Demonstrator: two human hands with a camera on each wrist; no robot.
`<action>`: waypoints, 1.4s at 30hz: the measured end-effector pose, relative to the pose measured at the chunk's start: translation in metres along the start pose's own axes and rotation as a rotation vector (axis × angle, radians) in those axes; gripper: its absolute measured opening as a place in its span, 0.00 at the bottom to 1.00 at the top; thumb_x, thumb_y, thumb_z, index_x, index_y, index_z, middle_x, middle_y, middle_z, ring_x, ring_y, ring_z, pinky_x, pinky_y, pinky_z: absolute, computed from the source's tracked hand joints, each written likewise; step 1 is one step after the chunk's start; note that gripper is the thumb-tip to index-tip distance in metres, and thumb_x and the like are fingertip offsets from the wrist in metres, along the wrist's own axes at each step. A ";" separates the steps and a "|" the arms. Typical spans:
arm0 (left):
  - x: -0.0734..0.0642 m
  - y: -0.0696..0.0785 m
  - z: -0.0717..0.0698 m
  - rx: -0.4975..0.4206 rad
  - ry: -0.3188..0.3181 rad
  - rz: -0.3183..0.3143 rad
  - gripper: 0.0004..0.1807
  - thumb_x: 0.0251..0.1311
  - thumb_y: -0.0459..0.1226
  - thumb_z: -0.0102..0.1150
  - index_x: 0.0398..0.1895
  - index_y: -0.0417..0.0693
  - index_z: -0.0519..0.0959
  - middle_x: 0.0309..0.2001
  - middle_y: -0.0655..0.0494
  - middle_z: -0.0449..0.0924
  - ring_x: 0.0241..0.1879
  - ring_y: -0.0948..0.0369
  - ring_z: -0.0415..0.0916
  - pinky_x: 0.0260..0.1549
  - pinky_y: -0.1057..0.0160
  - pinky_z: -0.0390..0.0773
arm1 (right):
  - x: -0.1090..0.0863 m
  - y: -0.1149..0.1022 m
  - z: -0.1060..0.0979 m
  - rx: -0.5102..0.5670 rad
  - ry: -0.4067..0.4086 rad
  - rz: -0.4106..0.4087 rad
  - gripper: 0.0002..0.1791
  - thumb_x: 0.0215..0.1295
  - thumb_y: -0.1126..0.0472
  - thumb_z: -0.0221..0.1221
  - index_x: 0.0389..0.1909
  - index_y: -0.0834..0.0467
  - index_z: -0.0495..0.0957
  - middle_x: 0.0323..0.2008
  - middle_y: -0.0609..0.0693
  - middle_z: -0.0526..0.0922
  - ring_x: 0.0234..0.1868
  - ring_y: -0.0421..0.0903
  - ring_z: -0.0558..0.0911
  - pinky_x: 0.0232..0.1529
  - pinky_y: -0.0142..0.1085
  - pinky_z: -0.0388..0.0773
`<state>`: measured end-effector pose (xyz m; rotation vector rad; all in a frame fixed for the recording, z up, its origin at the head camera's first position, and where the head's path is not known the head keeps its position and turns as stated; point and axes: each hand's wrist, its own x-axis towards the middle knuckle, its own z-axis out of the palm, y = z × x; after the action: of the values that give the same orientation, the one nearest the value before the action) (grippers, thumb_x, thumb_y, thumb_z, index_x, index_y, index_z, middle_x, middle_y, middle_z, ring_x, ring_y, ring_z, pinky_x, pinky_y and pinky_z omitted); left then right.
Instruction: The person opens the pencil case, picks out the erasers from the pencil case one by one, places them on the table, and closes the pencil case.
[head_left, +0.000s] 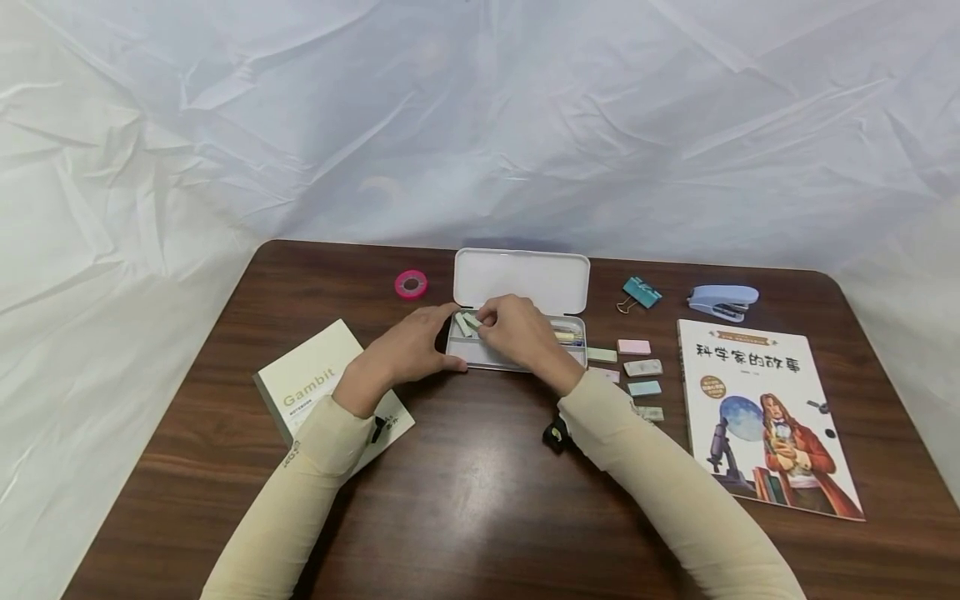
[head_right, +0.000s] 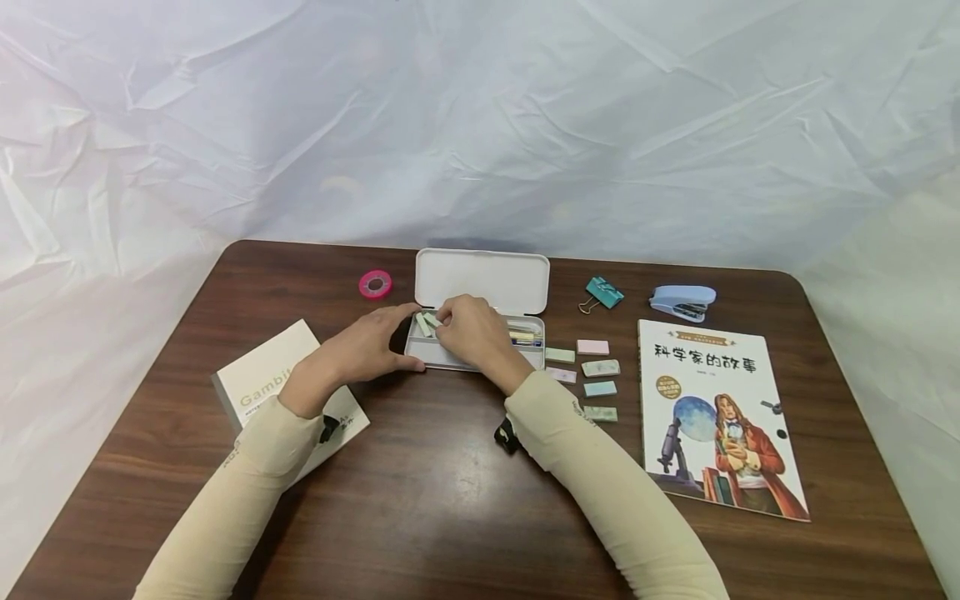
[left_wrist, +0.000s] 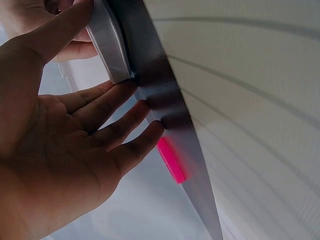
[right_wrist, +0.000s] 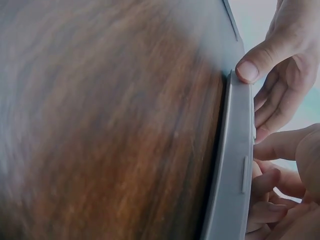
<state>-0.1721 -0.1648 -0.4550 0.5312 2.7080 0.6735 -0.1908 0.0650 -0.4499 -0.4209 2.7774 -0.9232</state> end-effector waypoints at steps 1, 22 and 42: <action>0.000 0.000 0.000 0.002 0.000 0.000 0.56 0.63 0.57 0.85 0.88 0.51 0.67 0.78 0.47 0.78 0.79 0.51 0.75 0.81 0.45 0.75 | 0.000 0.001 0.001 0.011 0.007 0.004 0.13 0.73 0.59 0.70 0.54 0.50 0.96 0.42 0.43 0.96 0.44 0.43 0.90 0.43 0.40 0.86; -0.002 -0.001 -0.001 -0.001 0.008 0.017 0.56 0.62 0.55 0.86 0.88 0.48 0.66 0.79 0.45 0.77 0.82 0.48 0.74 0.84 0.43 0.73 | -0.048 0.013 -0.061 0.389 -0.027 -0.050 0.11 0.78 0.61 0.66 0.53 0.58 0.94 0.44 0.54 0.92 0.30 0.42 0.80 0.37 0.34 0.77; -0.002 0.001 -0.001 -0.012 0.003 0.014 0.55 0.63 0.56 0.86 0.87 0.50 0.67 0.78 0.45 0.78 0.81 0.49 0.74 0.84 0.44 0.73 | -0.137 0.072 -0.111 0.157 -0.080 0.003 0.08 0.80 0.62 0.69 0.53 0.56 0.93 0.33 0.49 0.87 0.28 0.40 0.74 0.33 0.34 0.72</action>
<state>-0.1702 -0.1648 -0.4531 0.5472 2.7036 0.6947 -0.1057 0.2260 -0.3949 -0.4185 2.6103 -1.0899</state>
